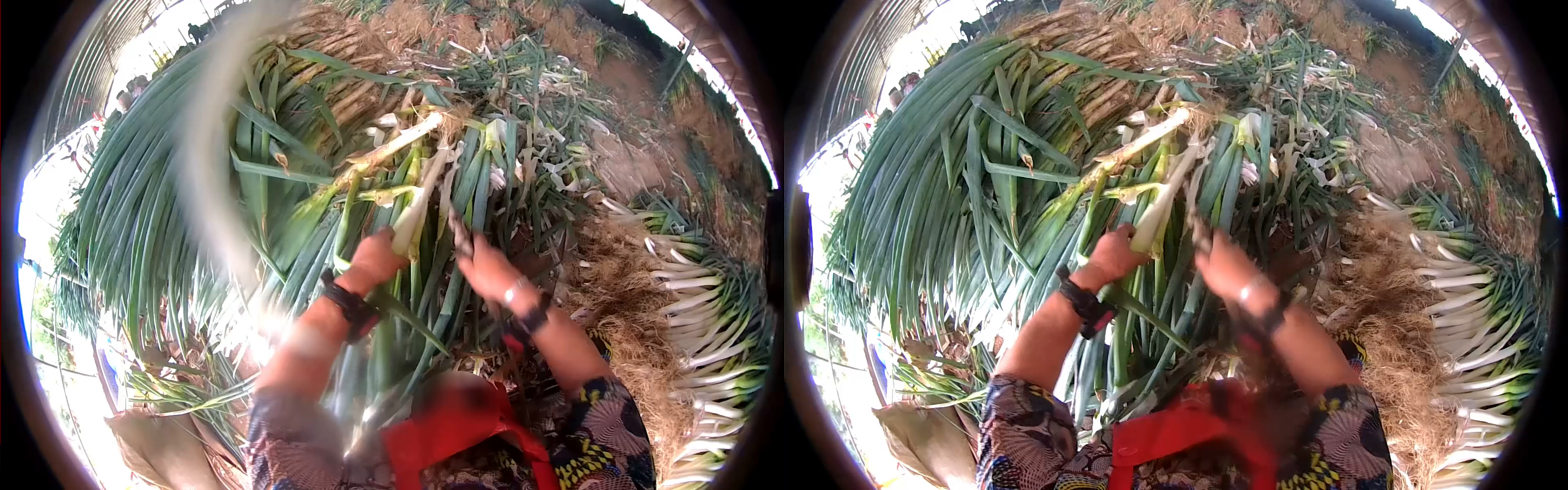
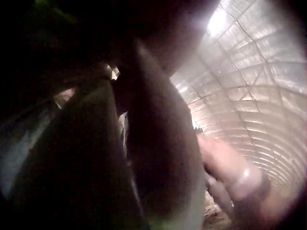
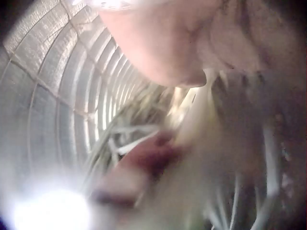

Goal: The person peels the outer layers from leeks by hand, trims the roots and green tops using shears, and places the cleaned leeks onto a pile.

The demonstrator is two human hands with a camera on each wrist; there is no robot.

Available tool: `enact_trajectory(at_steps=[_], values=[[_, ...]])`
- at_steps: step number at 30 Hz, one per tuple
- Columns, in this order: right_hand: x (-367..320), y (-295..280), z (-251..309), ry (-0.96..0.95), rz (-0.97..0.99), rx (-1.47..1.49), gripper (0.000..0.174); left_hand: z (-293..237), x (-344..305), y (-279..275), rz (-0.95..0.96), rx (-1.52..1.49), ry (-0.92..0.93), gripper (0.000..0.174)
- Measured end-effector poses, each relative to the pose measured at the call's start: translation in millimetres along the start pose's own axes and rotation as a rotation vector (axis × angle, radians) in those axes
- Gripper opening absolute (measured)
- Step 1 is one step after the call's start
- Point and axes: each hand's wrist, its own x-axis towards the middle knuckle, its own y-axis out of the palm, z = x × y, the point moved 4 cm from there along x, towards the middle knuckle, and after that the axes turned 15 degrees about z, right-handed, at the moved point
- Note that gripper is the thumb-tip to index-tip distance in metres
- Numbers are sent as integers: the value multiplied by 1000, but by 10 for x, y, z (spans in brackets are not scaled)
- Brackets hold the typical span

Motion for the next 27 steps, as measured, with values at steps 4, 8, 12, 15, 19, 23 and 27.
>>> enact_trajectory(at_steps=[4, 8, 12, 15, 19, 23, 27], values=[[-987, 247, 341, -254, 121, 74, 63, -183, -149, -357, 64, 164, 62, 53], [-1179, 329, 471, -184, 143, 65, 62, -319, -418, -359, 146, 241, 39, 48], [-615, 246, 251, -99, 94, 88, 62, -149, -728, -95, 114, 236, 30, 51], [-365, 232, 0, 16, -15, 41, 64, -122, -906, -8, 138, 164, -19, 53], [-954, 409, 182, -254, 6, 32, 69, -41, -962, 152, 170, 65, -31, 56], [-468, 297, 101, 91, 126, -59, 69, 28, -934, 455, 226, -43, -34, 59], [-199, 210, -102, 93, -37, -8, 58, 162, -944, 430, 176, -83, -25, 58]])
